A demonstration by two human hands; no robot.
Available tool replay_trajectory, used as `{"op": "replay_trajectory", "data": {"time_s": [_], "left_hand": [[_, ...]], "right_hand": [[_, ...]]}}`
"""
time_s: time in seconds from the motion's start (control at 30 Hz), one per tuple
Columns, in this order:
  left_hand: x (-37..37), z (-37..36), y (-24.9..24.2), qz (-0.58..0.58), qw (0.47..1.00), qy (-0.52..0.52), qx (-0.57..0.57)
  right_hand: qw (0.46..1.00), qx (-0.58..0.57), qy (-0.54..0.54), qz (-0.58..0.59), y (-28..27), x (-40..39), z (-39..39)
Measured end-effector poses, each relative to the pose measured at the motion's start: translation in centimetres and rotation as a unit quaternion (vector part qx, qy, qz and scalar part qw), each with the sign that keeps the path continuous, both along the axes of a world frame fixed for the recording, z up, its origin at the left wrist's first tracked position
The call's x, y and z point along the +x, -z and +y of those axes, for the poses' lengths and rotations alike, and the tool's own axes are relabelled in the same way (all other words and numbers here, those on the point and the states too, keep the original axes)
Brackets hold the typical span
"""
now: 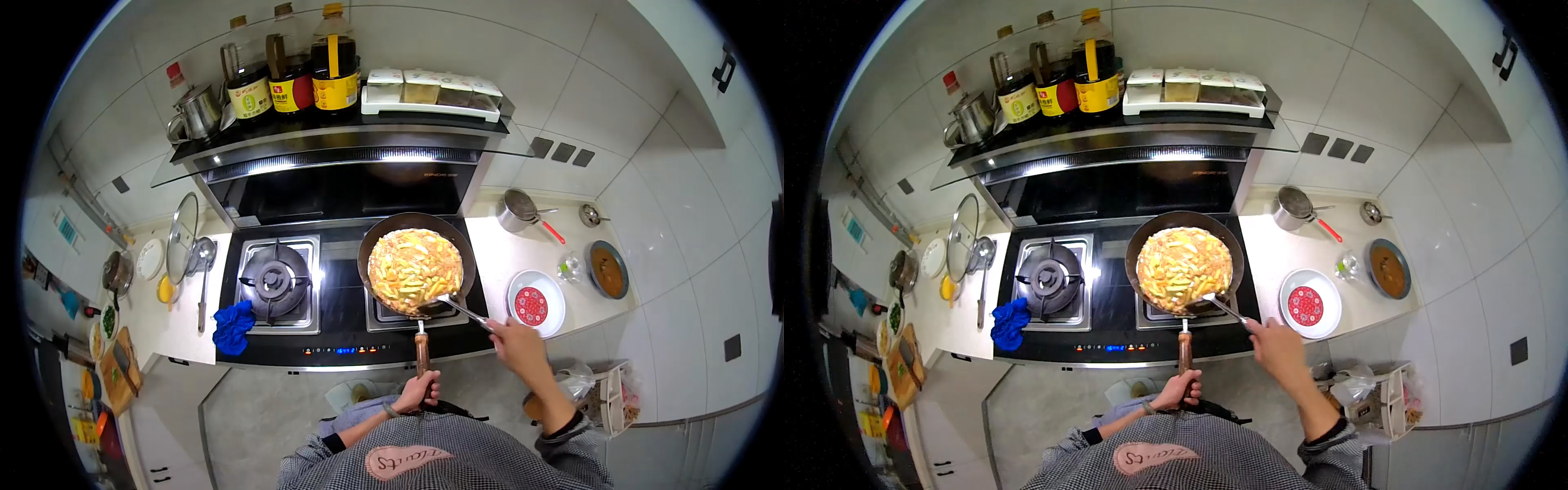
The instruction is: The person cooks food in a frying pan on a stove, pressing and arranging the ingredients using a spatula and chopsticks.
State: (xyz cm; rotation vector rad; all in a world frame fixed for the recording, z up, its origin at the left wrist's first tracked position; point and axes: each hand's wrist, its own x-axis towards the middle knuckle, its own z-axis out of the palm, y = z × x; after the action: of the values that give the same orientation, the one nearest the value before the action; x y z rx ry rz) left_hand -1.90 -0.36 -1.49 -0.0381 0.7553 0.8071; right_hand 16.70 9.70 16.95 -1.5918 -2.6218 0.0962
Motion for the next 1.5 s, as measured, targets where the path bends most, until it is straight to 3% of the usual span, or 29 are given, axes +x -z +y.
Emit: {"op": "replay_trajectory", "data": {"time_s": [0.13, 0.27, 0.47, 0.6, 0.63, 0.67, 0.7, 0.77, 0.83, 0.93, 0.97, 1.03, 1.1, 1.17, 1.3, 1.5], "left_hand": [[0.1, -0.3, 0.9, -0.003, 1.0, 0.001, 0.003], [-0.1, -0.2, 0.7, 0.009, 1.0, 0.008, 0.009], [-0.3, -0.4, 0.2, 0.013, 1.0, 0.008, 0.01], [-0.3, -0.5, 0.0, 0.004, 1.0, 0.003, 0.011], [-0.2, -0.6, -0.4, 0.004, 1.0, 0.002, 0.011], [-0.2, -0.6, -1.1, 0.015, 1.0, -0.003, 0.006], [-0.2, -0.5, -1.4, 0.026, 1.0, -0.008, 0.001], [-0.3, -0.5, -1.2, 0.019, 1.0, -0.005, 0.005], [-0.3, -0.6, -1.0, 0.01, 1.0, -0.002, 0.005], [-0.1, -0.7, -0.8, 0.014, 1.0, -0.002, 0.003], [-0.2, -0.6, -0.9, 0.01, 1.0, -0.002, 0.006], [-0.3, -0.6, -0.8, 0.006, 1.0, 0.002, 0.009], [-0.4, -0.5, -0.5, -0.007, 1.0, 0.0, 0.007], [-0.4, -0.6, 0.2, -0.011, 1.0, 0.006, 0.008], [-0.4, -0.4, 0.4, -0.021, 1.0, 0.013, 0.01], [-0.5, -0.4, 0.6, -0.021, 1.0, 0.012, 0.008]], "right_hand": [[0.993, 0.028, 0.031, 0.106, 7.1, -1.7, 1.9], [0.98, -0.034, 0.079, 0.178, 3.2, 0.2, 3.1], [0.973, 0.003, 0.128, 0.189, 1.8, 1.0, 8.3], [0.971, -0.048, 0.099, 0.214, 9.8, 2.2, 15.5], [0.884, -0.274, 0.186, 0.331, 11.6, 2.2, 16.8], [0.727, -0.477, 0.258, 0.422, 12.4, 2.2, 17.4], [0.687, -0.512, 0.249, 0.452, 11.7, 1.1, 16.3], [0.672, -0.53, 0.235, 0.461, 11.8, 0.1, 15.1], [0.691, -0.52, 0.204, 0.459, 11.1, -0.4, 13.1], [0.81, -0.421, 0.104, 0.394, 9.5, -0.3, 10.2], [0.81, -0.421, 0.107, 0.394, 9.7, 0.1, 9.6], [0.935, -0.181, -0.045, 0.302, 9.4, 0.8, 7.8], [0.938, -0.181, -0.033, 0.293, 8.1, 1.7, 5.9], [0.966, -0.047, -0.122, 0.222, 6.5, 2.8, 4.3], [0.995, -0.033, -0.07, 0.065, 1.7, 3.7, 0.7], [0.997, 0.041, -0.038, 0.05, 6.7, 0.5, 1.3]]}}
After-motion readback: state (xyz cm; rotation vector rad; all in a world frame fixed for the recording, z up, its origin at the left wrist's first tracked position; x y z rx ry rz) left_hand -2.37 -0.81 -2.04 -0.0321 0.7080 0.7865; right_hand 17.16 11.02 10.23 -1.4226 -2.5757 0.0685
